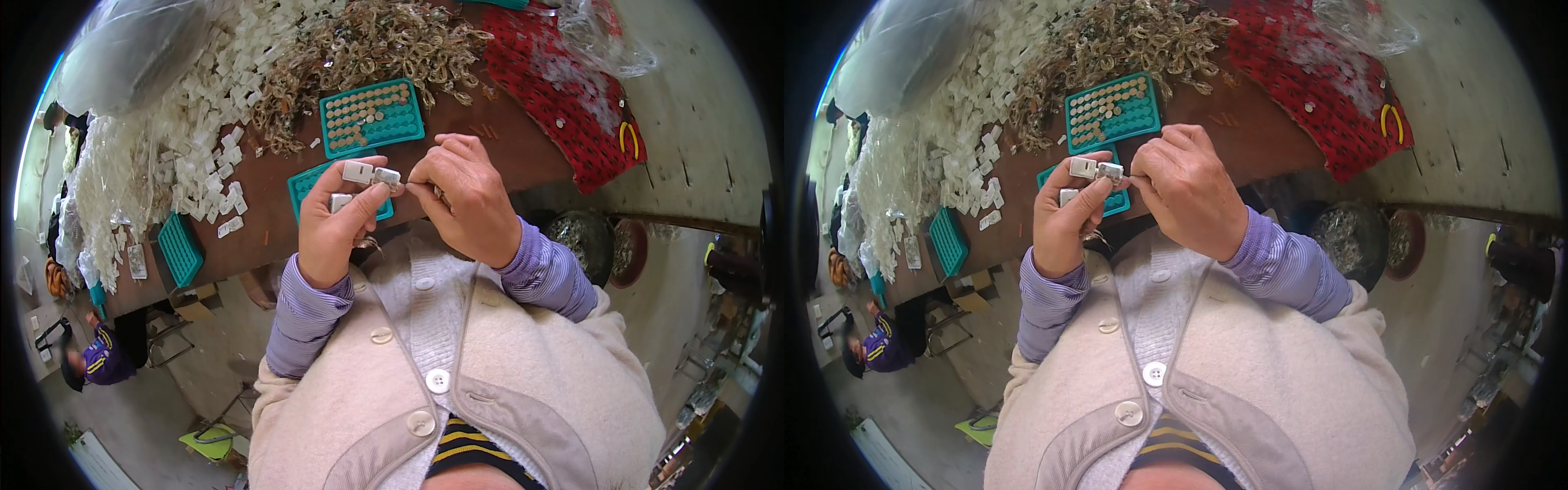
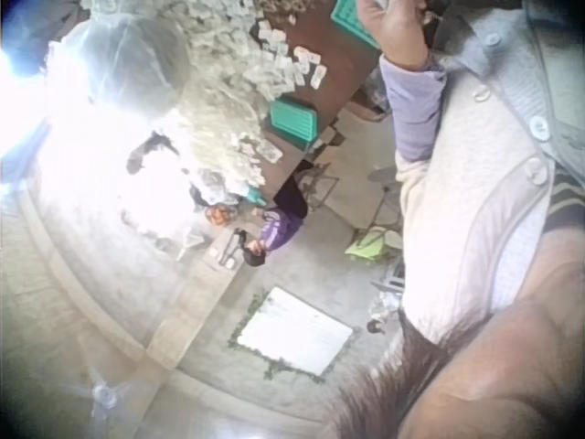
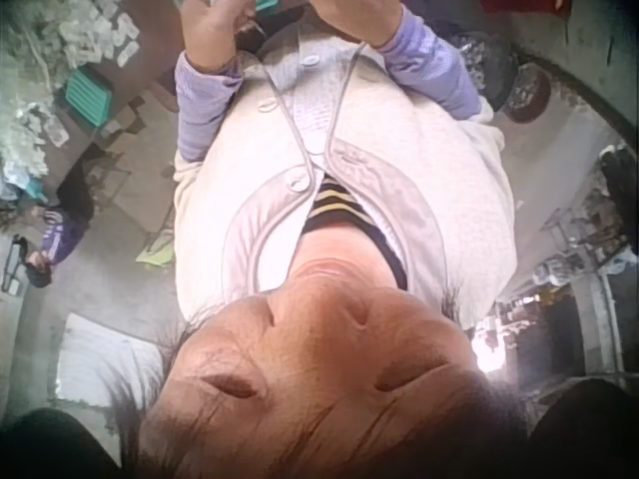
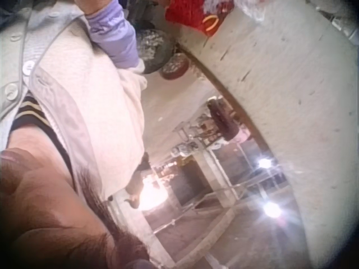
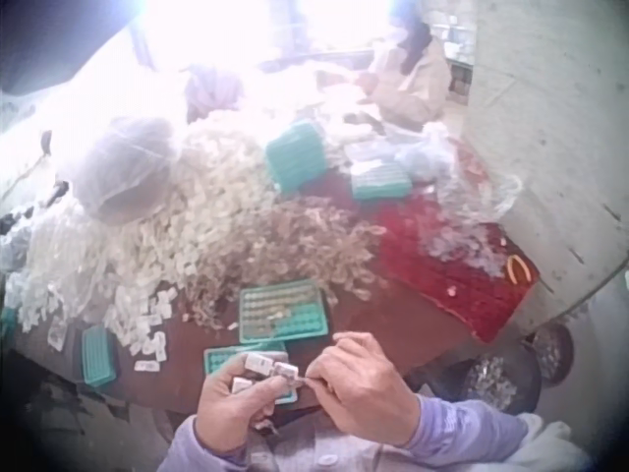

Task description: The person repeatedly picks small white plastic housings and metal contacts from a table, inserts the contacts into the housings, and tests each assembly by pressing a button that lights red. Completed units are placed into a teal tray. The person also discards some loose metal pieces into a nearby bowl.

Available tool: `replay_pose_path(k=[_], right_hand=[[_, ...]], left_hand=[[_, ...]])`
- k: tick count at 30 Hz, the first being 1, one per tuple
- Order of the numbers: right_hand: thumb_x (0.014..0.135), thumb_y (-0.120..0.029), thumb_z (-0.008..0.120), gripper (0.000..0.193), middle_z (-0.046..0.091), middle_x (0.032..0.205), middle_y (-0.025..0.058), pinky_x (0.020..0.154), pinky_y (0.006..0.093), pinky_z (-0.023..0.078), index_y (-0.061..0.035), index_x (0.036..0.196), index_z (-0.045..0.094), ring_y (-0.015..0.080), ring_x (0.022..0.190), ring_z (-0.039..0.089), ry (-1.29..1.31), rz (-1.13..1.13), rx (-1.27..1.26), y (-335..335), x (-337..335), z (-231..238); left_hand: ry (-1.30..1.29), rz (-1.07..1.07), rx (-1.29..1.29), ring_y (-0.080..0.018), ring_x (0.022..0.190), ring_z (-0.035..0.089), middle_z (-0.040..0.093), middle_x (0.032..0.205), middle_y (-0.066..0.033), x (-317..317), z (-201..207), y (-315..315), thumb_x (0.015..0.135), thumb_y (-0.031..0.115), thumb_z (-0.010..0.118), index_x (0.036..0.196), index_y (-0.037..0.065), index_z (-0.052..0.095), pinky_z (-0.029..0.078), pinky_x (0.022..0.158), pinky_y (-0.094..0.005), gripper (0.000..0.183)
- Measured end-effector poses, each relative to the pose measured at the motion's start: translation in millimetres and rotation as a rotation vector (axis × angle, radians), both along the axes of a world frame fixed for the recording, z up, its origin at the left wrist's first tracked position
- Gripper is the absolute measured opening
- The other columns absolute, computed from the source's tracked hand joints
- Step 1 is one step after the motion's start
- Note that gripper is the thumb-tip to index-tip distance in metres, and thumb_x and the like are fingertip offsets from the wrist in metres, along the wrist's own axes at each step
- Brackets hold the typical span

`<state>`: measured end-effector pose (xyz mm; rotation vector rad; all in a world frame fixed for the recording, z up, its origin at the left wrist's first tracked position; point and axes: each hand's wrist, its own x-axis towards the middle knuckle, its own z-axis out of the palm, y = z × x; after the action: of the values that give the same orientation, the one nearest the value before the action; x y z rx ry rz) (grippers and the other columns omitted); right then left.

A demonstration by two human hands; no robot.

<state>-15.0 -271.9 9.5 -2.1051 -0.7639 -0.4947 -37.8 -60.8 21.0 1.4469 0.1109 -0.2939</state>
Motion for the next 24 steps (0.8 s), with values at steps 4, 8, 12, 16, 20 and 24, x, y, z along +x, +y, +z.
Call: replay_pose_path(k=[4, 8, 12, 16, 20, 24], right_hand=[[0.085, -0.002, 0.077, 0.014, 0.065, 0.086, 0.0077, 0.1, 0.0472, 0.05, -0.0064, 0.09, 0.064, 0.0296, 0.084, 0.065, 0.039, -0.027, 0.045, 14, 1, -7], [0.083, -0.005, 0.079, 0.016, 0.064, 0.085, 0.0048, 0.104, 0.0498, 0.051, -0.0069, 0.087, 0.064, 0.0268, 0.083, 0.066, -0.112, -0.023, -0.001, 25, 11, -5], [0.082, -0.008, 0.082, 0.017, 0.064, 0.087, 0.0047, 0.099, 0.0486, 0.053, -0.0086, 0.095, 0.071, 0.0272, 0.086, 0.067, -0.16, 0.048, -0.091, 39, 16, -6], [0.084, -0.017, 0.084, 0.021, 0.066, 0.092, 0.0079, 0.084, 0.0433, 0.051, -0.0078, 0.1, 0.074, 0.0328, 0.089, 0.067, 0.101, -0.056, 0.136, 52, 39, -18], [0.085, -0.013, 0.082, 0.019, 0.066, 0.094, 0.01, 0.082, 0.0463, 0.052, -0.0074, 0.1, 0.072, 0.0335, 0.092, 0.067, 0.045, -0.19, -0.105, 63, 60, -32], [0.085, -0.001, 0.078, 0.016, 0.066, 0.093, 0.0118, 0.076, 0.0431, 0.055, -0.0032, 0.1, 0.073, 0.0349, 0.087, 0.068, 0.017, -0.18, -0.148, 69, 63, -38]], left_hand=[[0.095, 0.022, -0.163, -0.0008, 0.065, 0.053, 0.078, 0.098, -0.0008, 7, -9, 12, 0.104, 0.015, 0.076, 0.129, 0.005, 0.072, 0.039, 0.053, -0.0168, 0.027], [0.068, 0.051, 0.06, -0.0008, 0.068, 0.056, 0.074, 0.092, 0.0021, 3, -11, 18, 0.104, 0.018, 0.077, 0.12, 0.004, 0.074, 0.039, 0.053, -0.0168, 0.021], [0.042, 0.077, -0.058, -0.0007, 0.068, 0.057, 0.075, 0.094, 0.0015, 0, -16, 25, 0.104, 0.018, 0.077, 0.116, 0.003, 0.074, 0.039, 0.052, -0.0169, 0.019], [0.063, 0.175, -0.111, 0.0009, 0.065, 0.053, 0.081, 0.111, -0.0064, 9, -24, 46, 0.106, 0.016, 0.072, 0.125, 0.003, 0.072, 0.036, 0.048, -0.0163, 0.023], [0.002, 0.199, -0.168, 0.0003, 0.064, 0.052, 0.081, 0.114, -0.0105, 15, -29, 58, 0.111, 0.022, 0.065, 0.14, -0.002, 0.066, 0.034, 0.047, -0.0162, 0.038], [0.011, 0.199, -0.191, 0.0002, 0.064, 0.053, 0.08, 0.114, -0.0109, 14, -30, 60, 0.112, 0.023, 0.064, 0.143, -0.001, 0.065, 0.035, 0.047, -0.0155, 0.039]])
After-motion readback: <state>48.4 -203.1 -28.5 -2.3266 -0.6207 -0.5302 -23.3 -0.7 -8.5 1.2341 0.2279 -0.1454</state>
